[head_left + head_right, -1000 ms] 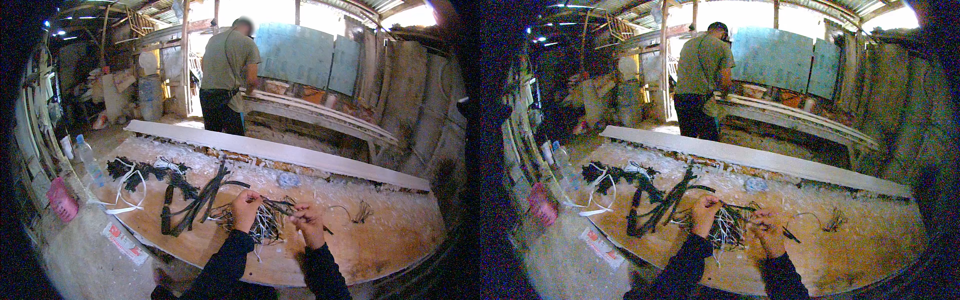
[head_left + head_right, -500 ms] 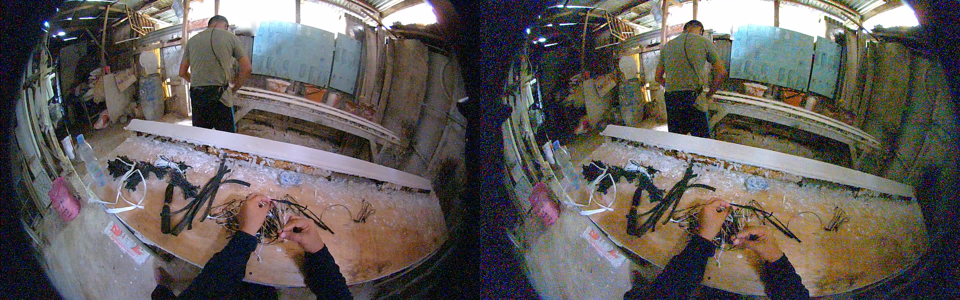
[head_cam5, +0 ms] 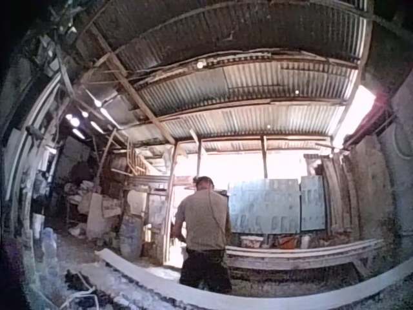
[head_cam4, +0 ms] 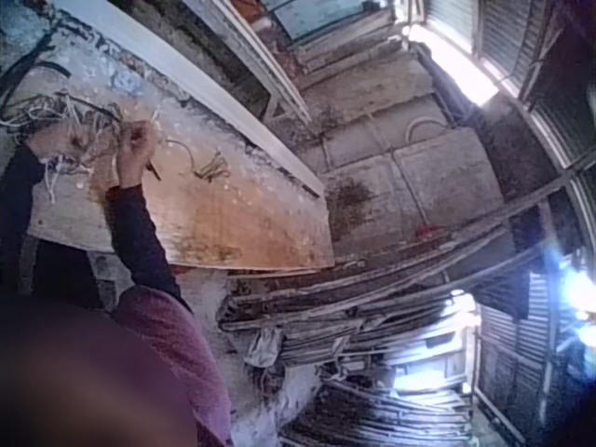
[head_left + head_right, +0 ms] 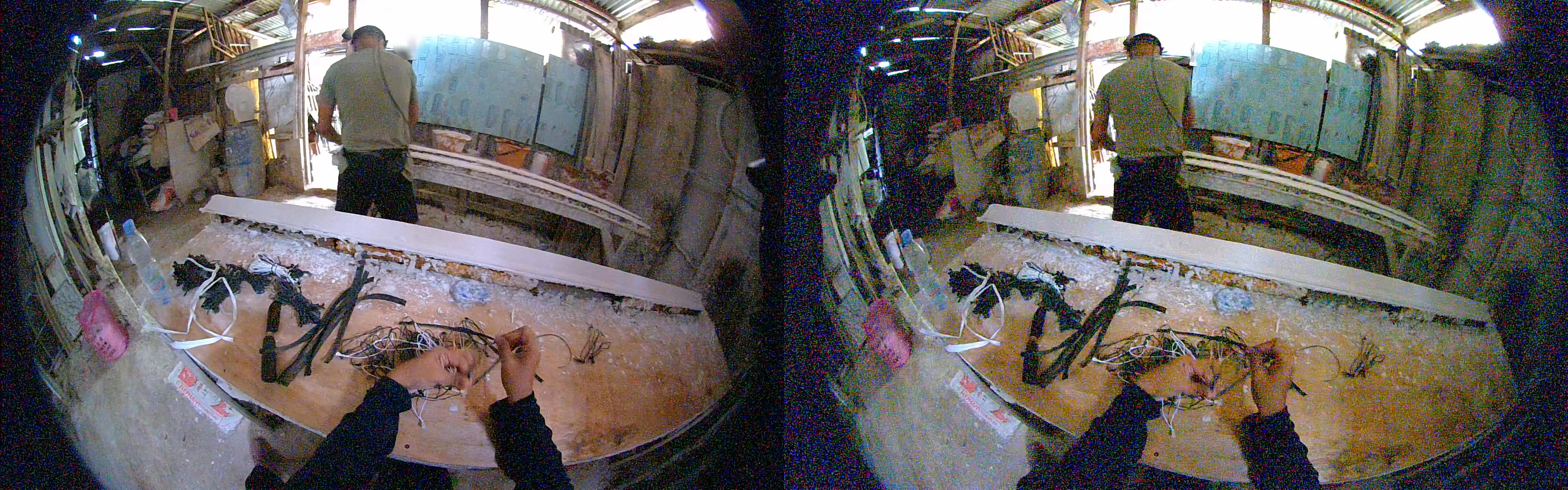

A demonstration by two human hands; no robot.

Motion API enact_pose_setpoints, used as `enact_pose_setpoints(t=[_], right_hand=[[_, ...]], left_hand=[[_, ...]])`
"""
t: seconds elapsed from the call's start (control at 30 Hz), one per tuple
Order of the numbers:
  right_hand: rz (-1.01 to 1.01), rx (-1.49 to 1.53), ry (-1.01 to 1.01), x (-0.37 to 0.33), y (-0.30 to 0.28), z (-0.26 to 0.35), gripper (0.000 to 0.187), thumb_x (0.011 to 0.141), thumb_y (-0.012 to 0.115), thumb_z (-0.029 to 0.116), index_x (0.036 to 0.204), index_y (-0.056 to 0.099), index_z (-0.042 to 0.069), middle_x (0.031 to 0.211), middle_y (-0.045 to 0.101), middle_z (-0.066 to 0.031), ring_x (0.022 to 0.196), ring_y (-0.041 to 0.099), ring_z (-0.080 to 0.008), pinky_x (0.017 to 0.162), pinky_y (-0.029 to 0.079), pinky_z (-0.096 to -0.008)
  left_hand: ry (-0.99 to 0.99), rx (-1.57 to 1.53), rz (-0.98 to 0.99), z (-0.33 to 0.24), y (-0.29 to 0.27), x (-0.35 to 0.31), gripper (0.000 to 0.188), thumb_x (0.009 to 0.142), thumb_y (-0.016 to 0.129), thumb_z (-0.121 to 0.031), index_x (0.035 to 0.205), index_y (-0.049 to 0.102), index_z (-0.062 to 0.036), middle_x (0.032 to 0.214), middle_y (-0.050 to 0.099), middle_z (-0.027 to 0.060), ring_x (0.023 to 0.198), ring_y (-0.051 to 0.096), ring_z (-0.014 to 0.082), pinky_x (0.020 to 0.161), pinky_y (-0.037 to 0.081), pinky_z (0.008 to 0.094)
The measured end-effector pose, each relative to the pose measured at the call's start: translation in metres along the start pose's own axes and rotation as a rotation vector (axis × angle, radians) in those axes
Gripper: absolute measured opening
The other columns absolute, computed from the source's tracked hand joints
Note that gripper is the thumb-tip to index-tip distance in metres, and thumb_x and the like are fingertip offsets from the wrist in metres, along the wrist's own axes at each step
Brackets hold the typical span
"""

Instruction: The person ties black and white zip ties by hand at a wooden workbench, repeatedly looping and tightening them. A second person in the background works on a long white board at a separate bench.

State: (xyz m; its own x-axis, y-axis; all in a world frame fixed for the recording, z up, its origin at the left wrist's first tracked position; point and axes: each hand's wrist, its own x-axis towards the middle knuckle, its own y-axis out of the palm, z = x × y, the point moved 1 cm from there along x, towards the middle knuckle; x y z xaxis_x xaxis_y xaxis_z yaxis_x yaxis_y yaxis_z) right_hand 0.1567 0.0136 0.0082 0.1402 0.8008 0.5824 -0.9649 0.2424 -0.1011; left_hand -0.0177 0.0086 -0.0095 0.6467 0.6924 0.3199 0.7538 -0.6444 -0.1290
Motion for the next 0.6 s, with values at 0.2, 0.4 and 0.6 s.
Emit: enact_pose_setpoints(t=[0.2, 0.4, 0.6], right_hand=[[-0.110, 0.072, 0.081, 0.006, -0.008, 0.012, 0.006, 0.074, 0.054, -0.001, 0.077, 0.054, 0.004, 0.086, 0.054, -0.0051, 0.077, 0.053, -0.0136, 0.066, 0.046, -0.0269], [0.003, 0.254, 0.140, 0.004, -0.006, 0.001, 0.005, 0.075, 0.057, 0.003, 0.080, 0.057, 0.005, 0.093, 0.053, -0.0068, 0.082, 0.053, -0.0155, 0.071, 0.044, -0.0264], [0.518, 0.278, 0.122, -0.015, 0.013, 0.013, 0.006, 0.076, 0.061, 0.008, 0.081, 0.060, 0.005, 0.102, 0.051, -0.0075, 0.093, 0.049, -0.0184, 0.083, 0.039, -0.0315]], left_hand=[[-0.057, -0.215, -0.246, -0.008, 0.001, 0.000, 0.020, 0.074, 0.067, -0.019, 0.072, 0.050, -0.0091, 0.061, 0.044, -0.0055, 0.054, 0.038, 0.0047, 0.050, 0.032, 0.0202], [-0.003, -0.252, -0.846, -0.004, -0.012, 0.000, 0.013, 0.072, 0.065, -0.014, 0.075, 0.053, -0.0106, 0.061, 0.045, -0.0058, 0.051, 0.038, 0.0015, 0.042, 0.028, 0.0169], [0.051, -0.581, -1.128, 0.005, -0.030, -0.007, 0.012, 0.072, 0.062, -0.008, 0.079, 0.053, -0.0102, 0.066, 0.047, -0.0050, 0.051, 0.040, 0.0023, 0.043, 0.029, 0.0163]])
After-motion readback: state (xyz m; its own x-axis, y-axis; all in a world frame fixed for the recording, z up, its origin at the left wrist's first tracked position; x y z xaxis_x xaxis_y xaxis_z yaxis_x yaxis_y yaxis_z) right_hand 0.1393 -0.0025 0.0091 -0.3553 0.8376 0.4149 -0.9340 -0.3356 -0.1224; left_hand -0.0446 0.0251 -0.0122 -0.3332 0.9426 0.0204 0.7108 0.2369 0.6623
